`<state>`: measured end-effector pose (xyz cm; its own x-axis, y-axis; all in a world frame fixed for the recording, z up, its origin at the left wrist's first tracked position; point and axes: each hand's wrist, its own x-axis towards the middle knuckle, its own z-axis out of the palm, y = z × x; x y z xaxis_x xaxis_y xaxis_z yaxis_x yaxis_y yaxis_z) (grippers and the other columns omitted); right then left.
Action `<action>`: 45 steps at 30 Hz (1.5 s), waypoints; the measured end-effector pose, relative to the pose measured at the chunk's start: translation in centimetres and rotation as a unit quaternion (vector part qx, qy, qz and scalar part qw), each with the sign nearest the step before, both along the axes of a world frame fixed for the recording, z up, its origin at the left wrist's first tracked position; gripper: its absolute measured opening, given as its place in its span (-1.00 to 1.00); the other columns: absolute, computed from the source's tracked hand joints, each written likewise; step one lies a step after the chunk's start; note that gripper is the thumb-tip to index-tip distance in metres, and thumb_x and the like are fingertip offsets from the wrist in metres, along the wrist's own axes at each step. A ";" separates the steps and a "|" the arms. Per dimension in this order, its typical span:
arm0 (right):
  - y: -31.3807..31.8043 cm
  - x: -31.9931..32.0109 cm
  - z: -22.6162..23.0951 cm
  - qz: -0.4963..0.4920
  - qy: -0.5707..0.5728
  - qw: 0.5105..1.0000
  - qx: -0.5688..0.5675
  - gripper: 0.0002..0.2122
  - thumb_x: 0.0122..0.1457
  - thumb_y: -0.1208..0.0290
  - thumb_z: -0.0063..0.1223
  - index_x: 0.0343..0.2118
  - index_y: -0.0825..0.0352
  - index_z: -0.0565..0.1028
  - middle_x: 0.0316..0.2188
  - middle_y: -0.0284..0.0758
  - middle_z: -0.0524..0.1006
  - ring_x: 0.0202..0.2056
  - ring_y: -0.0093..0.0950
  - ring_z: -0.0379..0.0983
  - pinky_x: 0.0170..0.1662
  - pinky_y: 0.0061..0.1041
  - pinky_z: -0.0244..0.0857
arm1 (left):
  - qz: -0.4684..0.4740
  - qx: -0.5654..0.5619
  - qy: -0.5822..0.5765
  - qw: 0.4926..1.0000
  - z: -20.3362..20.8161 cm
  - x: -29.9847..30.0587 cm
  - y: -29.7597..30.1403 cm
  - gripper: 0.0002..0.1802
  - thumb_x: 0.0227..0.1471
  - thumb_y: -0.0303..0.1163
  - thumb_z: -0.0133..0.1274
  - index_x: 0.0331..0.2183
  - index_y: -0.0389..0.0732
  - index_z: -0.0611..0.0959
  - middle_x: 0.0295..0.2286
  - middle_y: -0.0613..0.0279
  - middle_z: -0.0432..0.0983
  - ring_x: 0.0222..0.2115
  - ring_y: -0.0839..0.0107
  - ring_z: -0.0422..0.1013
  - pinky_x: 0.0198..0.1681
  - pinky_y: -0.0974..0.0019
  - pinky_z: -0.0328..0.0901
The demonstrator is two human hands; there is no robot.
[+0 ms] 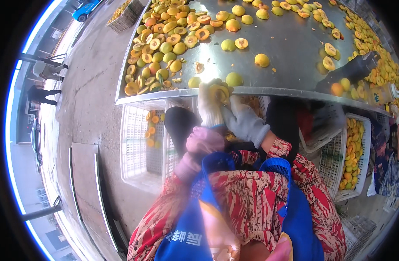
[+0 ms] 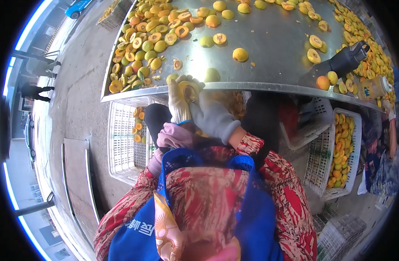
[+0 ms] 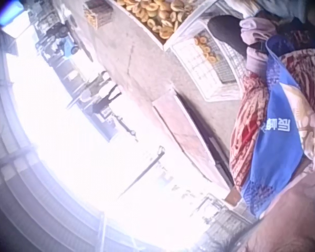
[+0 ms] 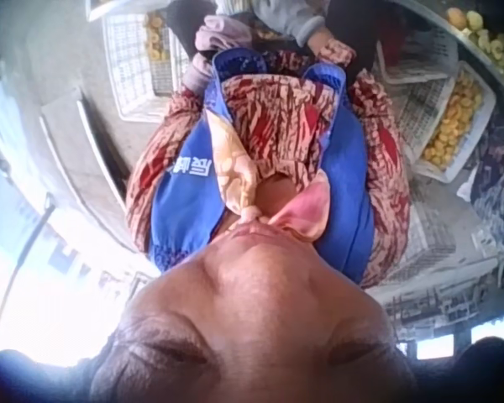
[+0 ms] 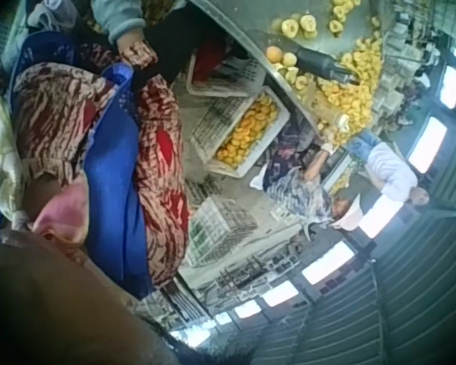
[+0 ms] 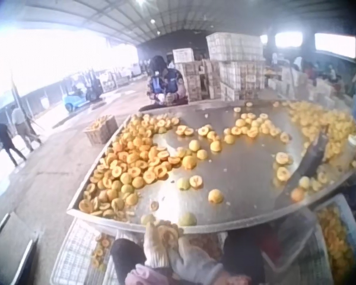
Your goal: Slicing and sorting apricots on a large industrial metal table.
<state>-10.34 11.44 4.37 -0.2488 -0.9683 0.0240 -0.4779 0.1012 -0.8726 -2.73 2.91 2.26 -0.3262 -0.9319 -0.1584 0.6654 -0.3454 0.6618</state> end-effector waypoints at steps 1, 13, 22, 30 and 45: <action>0.1 -0.1 0.0 0.006 0.011 1.000 -0.011 -0.75 0.21 0.30 -0.13 -0.23 0.43 0.30 -0.48 0.08 0.46 -0.34 0.03 0.41 -0.34 -0.17 0.25 | -0.002 -0.004 0.003 1.000 0.4 0.0 0.2 -0.50 0.10 0.00 -0.05 -0.25 -0.32 0.49 -0.38 0.08 0.44 -0.38 0.21 0.40 -0.28 0.13 0.38; 0.1 0.7 -0.8 -0.044 -0.064 0.992 -0.103 -0.74 0.11 0.30 -0.06 -0.24 0.39 0.35 -0.40 0.01 0.44 -0.31 -0.02 0.37 -0.21 -0.17 0.22 | 0.004 -0.062 -0.117 0.991 2.1 0.1 0.2 -0.61 0.12 -0.14 -0.07 -0.28 -0.32 0.52 -0.43 0.10 0.46 -0.48 0.28 0.41 -0.39 0.31 0.34; -0.2 0.9 0.2 -0.048 0.033 0.993 -0.102 -0.78 0.12 0.31 -0.05 -0.34 0.40 0.35 -0.43 0.03 0.42 -0.35 0.00 0.35 -0.27 -0.18 0.22 | 0.006 -0.005 -0.008 1.000 2.6 0.2 0.3 -0.59 0.13 -0.14 -0.10 -0.25 -0.35 0.49 -0.39 0.03 0.44 -0.39 0.24 0.39 -0.30 0.21 0.36; -0.3 0.1 0.8 0.017 -0.074 0.995 -0.066 -0.73 0.16 0.30 -0.10 -0.18 0.40 0.34 -0.32 0.04 0.44 -0.24 -0.02 0.37 -0.19 -0.21 0.23 | 0.019 -0.025 -0.089 0.995 3.5 0.5 0.4 -0.65 0.15 -0.20 -0.10 -0.29 -0.34 0.52 -0.42 0.11 0.47 -0.44 0.35 0.40 -0.37 0.35 0.35; -0.5 -0.4 0.5 0.026 -0.104 0.993 -0.048 -0.66 0.18 0.30 -0.12 -0.06 0.40 0.29 -0.25 0.05 0.45 -0.15 -0.06 0.39 -0.10 -0.27 0.25 | 0.034 -0.034 -0.161 0.986 1.9 0.1 -0.3 -0.87 -0.01 -0.45 0.02 -0.40 -0.31 0.55 -0.58 0.21 0.42 -0.59 0.46 0.35 -0.53 0.44 0.28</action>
